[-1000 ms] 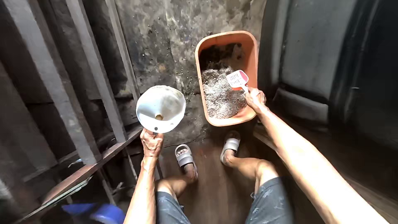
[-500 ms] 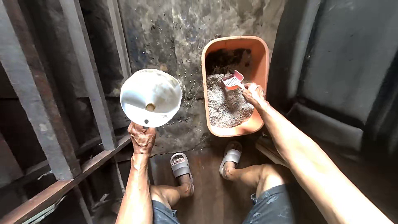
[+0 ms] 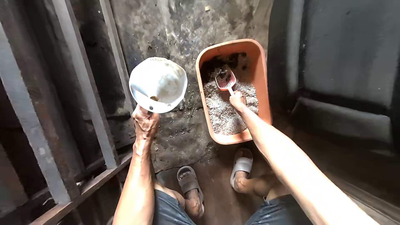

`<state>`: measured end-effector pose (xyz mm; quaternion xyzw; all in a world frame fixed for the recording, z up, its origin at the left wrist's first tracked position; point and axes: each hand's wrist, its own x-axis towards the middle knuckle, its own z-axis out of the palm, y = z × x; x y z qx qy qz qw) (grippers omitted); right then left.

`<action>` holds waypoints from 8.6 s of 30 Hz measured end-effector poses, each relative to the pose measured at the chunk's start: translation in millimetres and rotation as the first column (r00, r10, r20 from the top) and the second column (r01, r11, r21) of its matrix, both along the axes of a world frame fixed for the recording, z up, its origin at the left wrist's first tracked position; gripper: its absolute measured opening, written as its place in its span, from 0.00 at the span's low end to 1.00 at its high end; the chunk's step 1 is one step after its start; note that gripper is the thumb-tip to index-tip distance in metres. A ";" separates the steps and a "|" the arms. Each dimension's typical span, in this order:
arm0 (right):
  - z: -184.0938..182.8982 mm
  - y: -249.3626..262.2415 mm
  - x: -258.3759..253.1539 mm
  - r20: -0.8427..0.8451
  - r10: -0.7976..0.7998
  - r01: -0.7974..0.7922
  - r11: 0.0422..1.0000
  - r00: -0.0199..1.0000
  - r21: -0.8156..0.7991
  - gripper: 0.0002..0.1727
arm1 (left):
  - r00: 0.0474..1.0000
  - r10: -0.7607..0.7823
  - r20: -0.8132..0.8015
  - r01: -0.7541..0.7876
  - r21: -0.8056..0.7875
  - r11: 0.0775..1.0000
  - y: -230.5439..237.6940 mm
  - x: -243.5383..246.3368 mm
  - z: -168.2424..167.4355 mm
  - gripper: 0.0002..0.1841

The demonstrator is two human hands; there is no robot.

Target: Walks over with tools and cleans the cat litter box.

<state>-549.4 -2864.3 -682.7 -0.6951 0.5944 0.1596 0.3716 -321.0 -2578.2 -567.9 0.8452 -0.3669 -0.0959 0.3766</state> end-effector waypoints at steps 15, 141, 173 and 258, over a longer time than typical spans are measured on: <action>-5.8 79.6 -84.5 0.472 -0.302 0.366 0.930 0.828 -0.047 0.21 | 0.993 -0.097 -0.066 0.099 0.022 0.995 -67.6 1.3 -14.0 0.16; 28.1 -60.1 -47.4 0.064 -0.196 0.203 0.969 0.979 -0.143 0.20 | 0.992 -0.116 -0.048 0.122 0.158 0.980 -31.1 11.3 19.6 0.14; 23.1 -65.4 26.0 0.134 -0.242 0.252 0.966 0.961 -0.064 0.30 | 0.998 -0.061 0.023 0.056 0.186 0.981 28.5 9.6 33.0 0.14; 31.8 133.2 -148.6 0.509 -0.406 0.533 0.837 0.759 -0.126 0.21 | 0.908 -0.386 -0.164 0.416 0.237 0.878 -56.3 7.3 -25.3 0.11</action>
